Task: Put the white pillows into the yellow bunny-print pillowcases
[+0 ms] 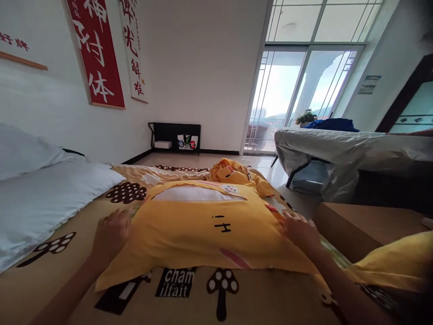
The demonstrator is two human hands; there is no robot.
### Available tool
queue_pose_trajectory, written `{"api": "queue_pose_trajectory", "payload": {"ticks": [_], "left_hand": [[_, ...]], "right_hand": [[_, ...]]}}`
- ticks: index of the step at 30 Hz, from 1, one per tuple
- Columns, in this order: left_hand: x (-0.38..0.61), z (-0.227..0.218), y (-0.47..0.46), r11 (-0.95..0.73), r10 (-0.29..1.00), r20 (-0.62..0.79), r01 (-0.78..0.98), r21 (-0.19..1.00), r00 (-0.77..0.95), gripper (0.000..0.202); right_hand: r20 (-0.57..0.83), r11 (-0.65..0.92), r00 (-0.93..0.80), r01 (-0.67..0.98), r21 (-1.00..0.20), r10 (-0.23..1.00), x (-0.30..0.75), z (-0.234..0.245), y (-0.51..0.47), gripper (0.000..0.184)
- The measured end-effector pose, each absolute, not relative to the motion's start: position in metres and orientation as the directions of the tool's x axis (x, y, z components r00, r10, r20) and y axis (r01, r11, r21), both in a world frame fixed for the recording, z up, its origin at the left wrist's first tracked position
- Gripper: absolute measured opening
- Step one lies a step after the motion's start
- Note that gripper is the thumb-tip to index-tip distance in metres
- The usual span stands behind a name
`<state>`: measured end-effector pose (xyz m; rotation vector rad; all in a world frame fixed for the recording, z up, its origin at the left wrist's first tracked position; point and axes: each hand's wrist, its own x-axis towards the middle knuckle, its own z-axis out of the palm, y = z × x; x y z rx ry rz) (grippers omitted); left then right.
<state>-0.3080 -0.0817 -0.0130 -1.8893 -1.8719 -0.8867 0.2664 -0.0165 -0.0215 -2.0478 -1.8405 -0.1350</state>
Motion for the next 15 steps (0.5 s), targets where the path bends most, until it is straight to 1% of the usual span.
{"api": "queue_pose_trajectory", "payload": {"ticks": [1,3,4,5,6,8,10,13,15], "left_hand": [[-0.299,-0.002,-0.073,-0.157,0.758,0.652,0.975,0.158,0.017,0.036],[-0.278,0.014,-0.052,-0.329,0.748,0.644,0.933,0.148,0.162,0.040],[-0.267,0.016,-0.041,-0.377,0.765,0.613,0.909,0.176,0.199,0.040],[-0.256,0.015,-0.031,-0.391,0.792,0.572,0.896,0.208,0.213,0.039],[-0.247,0.012,-0.022,-0.381,0.823,0.528,0.893,0.239,0.210,0.038],[-0.236,0.002,-0.009,-0.350,0.863,0.470,0.892,0.287,0.188,0.039],[-0.235,-0.003,-0.003,-0.357,0.871,0.449,0.887,0.295,0.201,0.040],[-0.243,0.005,0.000,-0.392,0.870,0.429,0.868,0.306,0.242,0.037],[-0.245,0.018,0.000,-0.406,0.863,0.447,0.851,0.333,0.237,0.037]], "right_hand": [[0.363,0.069,0.006,0.978,-0.195,0.932,0.253,-0.010,-0.013,0.038],[0.430,0.396,-0.292,0.902,-0.174,0.854,0.218,0.007,-0.006,0.041],[0.451,0.505,-0.388,0.846,-0.172,0.804,0.197,0.010,-0.003,0.042],[0.467,0.560,-0.433,0.810,-0.172,0.771,0.176,0.011,0.001,0.041],[0.474,0.567,-0.435,0.804,-0.177,0.765,0.156,0.009,0.004,0.039],[0.486,0.489,-0.341,0.845,-0.216,0.805,0.125,0.001,0.011,0.034],[0.483,0.421,-0.264,0.872,-0.251,0.835,0.111,-0.006,0.017,0.034],[0.465,0.428,-0.285,0.871,-0.239,0.838,0.117,-0.003,0.021,0.038],[0.457,0.440,-0.305,0.869,-0.226,0.836,0.126,0.006,0.021,0.036]]}}
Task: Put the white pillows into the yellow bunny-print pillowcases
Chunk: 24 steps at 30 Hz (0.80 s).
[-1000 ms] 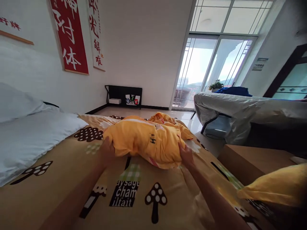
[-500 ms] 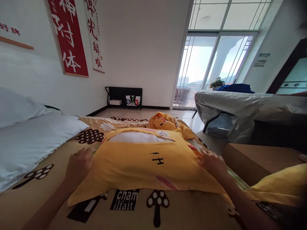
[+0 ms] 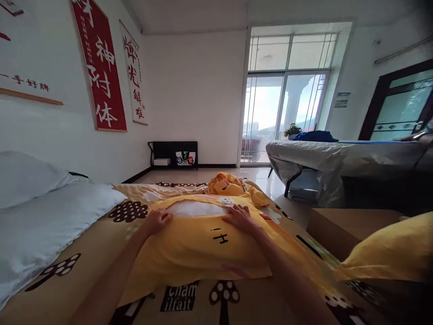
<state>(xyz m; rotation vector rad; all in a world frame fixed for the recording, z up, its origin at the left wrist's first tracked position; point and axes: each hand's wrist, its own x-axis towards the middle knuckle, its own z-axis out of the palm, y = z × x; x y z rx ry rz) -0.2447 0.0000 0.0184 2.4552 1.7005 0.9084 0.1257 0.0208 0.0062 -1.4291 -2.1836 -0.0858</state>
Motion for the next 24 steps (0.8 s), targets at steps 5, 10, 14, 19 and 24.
{"api": "queue_pose_trajectory", "payload": {"ticks": [5,10,14,19,24], "left_hand": [[-0.230,0.076,-0.010,-0.438,0.818,0.555,0.789,0.430,0.150,0.038],[-0.222,0.130,-0.020,-0.445,0.663,0.742,0.747,0.494,-0.096,0.037],[-0.236,0.107,-0.017,-0.443,0.822,0.553,0.759,0.478,0.132,0.037],[-0.243,0.087,-0.011,-0.377,0.775,0.630,0.766,0.521,-0.047,0.038],[-0.231,0.092,0.012,-0.292,0.765,0.640,0.846,0.446,-0.074,0.039]], "right_hand": [[0.480,0.423,-0.276,0.876,-0.231,0.833,0.134,0.050,0.020,0.038],[0.571,0.381,-0.191,0.895,-0.234,0.799,0.125,0.079,0.014,0.055],[0.485,0.434,-0.291,0.876,-0.212,0.825,0.108,0.061,-0.003,0.046],[0.536,0.413,-0.244,0.884,-0.220,0.808,0.107,0.075,-0.007,0.046],[0.534,0.324,-0.178,0.927,-0.192,0.827,0.102,0.055,0.002,0.051]]}}
